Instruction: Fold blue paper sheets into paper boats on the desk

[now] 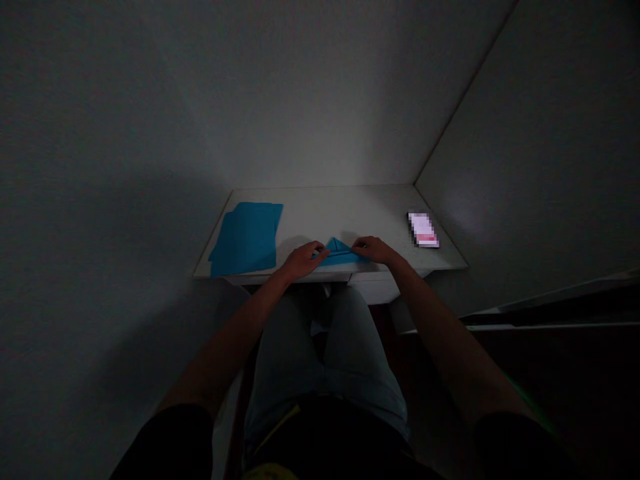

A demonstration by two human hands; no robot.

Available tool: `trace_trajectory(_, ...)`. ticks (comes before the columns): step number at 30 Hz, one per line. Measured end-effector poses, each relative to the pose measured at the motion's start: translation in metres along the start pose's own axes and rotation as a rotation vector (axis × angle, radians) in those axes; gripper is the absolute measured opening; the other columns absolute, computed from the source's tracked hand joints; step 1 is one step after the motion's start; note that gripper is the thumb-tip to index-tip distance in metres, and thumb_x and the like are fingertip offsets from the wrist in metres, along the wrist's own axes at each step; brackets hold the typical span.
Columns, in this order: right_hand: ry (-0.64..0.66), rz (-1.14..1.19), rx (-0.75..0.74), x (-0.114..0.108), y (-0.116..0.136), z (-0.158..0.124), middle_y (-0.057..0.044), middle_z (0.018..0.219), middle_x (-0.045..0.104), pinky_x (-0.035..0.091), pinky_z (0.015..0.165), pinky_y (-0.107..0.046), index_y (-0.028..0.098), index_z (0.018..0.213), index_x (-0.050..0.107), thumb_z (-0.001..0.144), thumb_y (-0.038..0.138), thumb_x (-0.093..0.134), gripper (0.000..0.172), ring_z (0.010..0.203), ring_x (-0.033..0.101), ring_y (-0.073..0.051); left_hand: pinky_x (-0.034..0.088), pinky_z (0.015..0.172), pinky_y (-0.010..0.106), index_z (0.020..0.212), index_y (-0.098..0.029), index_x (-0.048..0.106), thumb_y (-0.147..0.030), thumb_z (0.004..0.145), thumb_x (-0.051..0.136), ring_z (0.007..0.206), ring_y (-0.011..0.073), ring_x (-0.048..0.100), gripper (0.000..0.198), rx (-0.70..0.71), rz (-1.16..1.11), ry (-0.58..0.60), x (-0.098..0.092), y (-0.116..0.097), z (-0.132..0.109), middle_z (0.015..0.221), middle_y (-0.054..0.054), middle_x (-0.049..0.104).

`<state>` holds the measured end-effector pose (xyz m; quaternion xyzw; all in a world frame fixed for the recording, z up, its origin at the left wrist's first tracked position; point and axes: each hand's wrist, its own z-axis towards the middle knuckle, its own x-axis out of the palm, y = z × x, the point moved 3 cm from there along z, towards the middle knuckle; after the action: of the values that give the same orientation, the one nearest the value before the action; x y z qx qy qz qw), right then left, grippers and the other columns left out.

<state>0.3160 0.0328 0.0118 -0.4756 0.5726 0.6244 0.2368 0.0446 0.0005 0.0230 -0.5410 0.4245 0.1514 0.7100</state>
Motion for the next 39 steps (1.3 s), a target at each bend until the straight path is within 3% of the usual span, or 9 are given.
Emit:
trace_trajectory(5, 0.062, 0.07, -0.001, 0.0, 0.002, 0.013, -0.006, 0.106, 0.083, 0.062, 0.09, -0.032, 0.023, 0.108, 0.081, 0.085, 0.024, 0.074, 0.024, 0.096, 0.078, -0.022, 0.056, 0.106, 0.038, 0.121, -0.025, 0.07, -0.031, 0.092, 0.07, 0.116, 0.0238, 0.073, 0.03, 0.032, 0.029, 0.017, 0.002, 0.004, 0.007, 0.125, 0.006, 0.077)
trace_trajectory(10, 0.091, 0.094, -0.022, -0.002, 0.005, 0.012, -0.007, 0.117, 0.081, 0.062, 0.088, -0.034, 0.023, 0.12, 0.074, 0.08, 0.018, 0.078, 0.041, 0.099, 0.077, -0.023, 0.056, 0.102, 0.036, 0.113, -0.024, 0.073, -0.045, 0.097, 0.068, 0.113, 0.0245, 0.074, 0.026, -0.025, -0.022, 0.002, 0.001, -0.004, 0.007, 0.119, 0.006, 0.079)
trace_trajectory(14, 0.121, 0.017, -0.163, -0.004, 0.008, 0.005, -0.009, 0.127, 0.076, 0.059, 0.089, -0.036, 0.023, 0.125, 0.069, 0.075, 0.018, 0.083, 0.053, 0.107, 0.074, -0.025, 0.057, 0.098, 0.037, 0.115, -0.024, 0.072, -0.047, 0.101, 0.061, 0.109, 0.0245, 0.075, 0.028, -0.039, 0.008, 0.014, -0.001, -0.01, 0.006, 0.121, 0.006, 0.078)
trace_trajectory(19, -0.033, -0.14, -0.189, -0.001, 0.013, -0.006, -0.009, 0.123, 0.075, 0.052, 0.09, -0.035, 0.022, 0.122, 0.067, 0.088, 0.021, 0.071, 0.034, 0.105, 0.071, -0.025, 0.056, 0.098, 0.037, 0.124, -0.026, 0.067, -0.034, 0.092, 0.074, 0.107, 0.0242, 0.074, 0.034, 0.063, 0.172, 0.023, 0.003, -0.012, 0.004, 0.129, 0.006, 0.072)
trace_trajectory(26, -0.217, -0.356, -0.244, 0.015, 0.025, -0.028, -0.013, 0.128, 0.073, 0.045, 0.097, -0.043, 0.023, 0.114, 0.076, 0.099, 0.02, 0.06, 0.022, 0.118, 0.064, -0.031, 0.053, 0.103, 0.041, 0.124, -0.027, 0.073, -0.021, 0.098, 0.064, 0.121, 0.0269, 0.066, 0.028, 0.208, 0.412, 0.017, 0.017, -0.013, -0.003, 0.13, 0.008, 0.07)
trace_trajectory(30, -0.22, -0.292, -0.333, 0.031, 0.017, -0.056, -0.01, 0.143, 0.069, 0.046, 0.103, -0.046, 0.028, 0.135, 0.071, 0.104, 0.029, 0.058, 0.033, 0.127, 0.063, -0.03, 0.048, 0.112, 0.046, 0.133, -0.026, 0.072, -0.03, 0.105, 0.057, 0.129, 0.0273, 0.063, 0.032, 0.3, 0.411, 0.003, 0.025, 0.004, -0.024, 0.138, 0.009, 0.07)
trace_trajectory(34, -0.223, -0.251, -0.425, 0.041, 0.003, -0.082, -0.011, 0.162, 0.054, 0.041, 0.114, -0.052, 0.029, 0.156, 0.054, 0.098, 0.048, 0.069, 0.063, 0.143, 0.055, -0.033, 0.037, 0.125, 0.051, 0.154, -0.026, 0.057, -0.05, 0.095, 0.073, 0.15, 0.0317, 0.048, 0.065, 0.42, 0.341, -0.028, 0.029, 0.024, -0.049, 0.161, 0.012, 0.055)
trace_trajectory(36, -0.208, -0.227, -0.434, 0.041, -0.001, -0.087, -0.011, 0.16, 0.057, 0.042, 0.114, -0.052, 0.03, 0.152, 0.058, 0.098, 0.04, 0.069, 0.056, 0.141, 0.057, -0.032, 0.038, 0.124, 0.051, 0.15, -0.026, 0.061, -0.041, 0.097, 0.071, 0.148, 0.0301, 0.05, 0.055, 0.417, 0.311, -0.034, 0.03, 0.028, -0.053, 0.159, 0.011, 0.058)
trace_trajectory(39, -0.198, -0.14, -0.399, 0.033, 0.001, -0.085, -0.008, 0.138, 0.074, 0.044, 0.109, -0.052, 0.031, 0.132, 0.073, 0.101, 0.026, 0.06, 0.033, 0.127, 0.067, -0.03, 0.045, 0.115, 0.048, 0.127, -0.026, 0.075, -0.03, 0.101, 0.064, 0.129, 0.0271, 0.065, 0.028, 0.336, 0.221, -0.077, 0.028, 0.025, -0.049, 0.135, 0.008, 0.074)
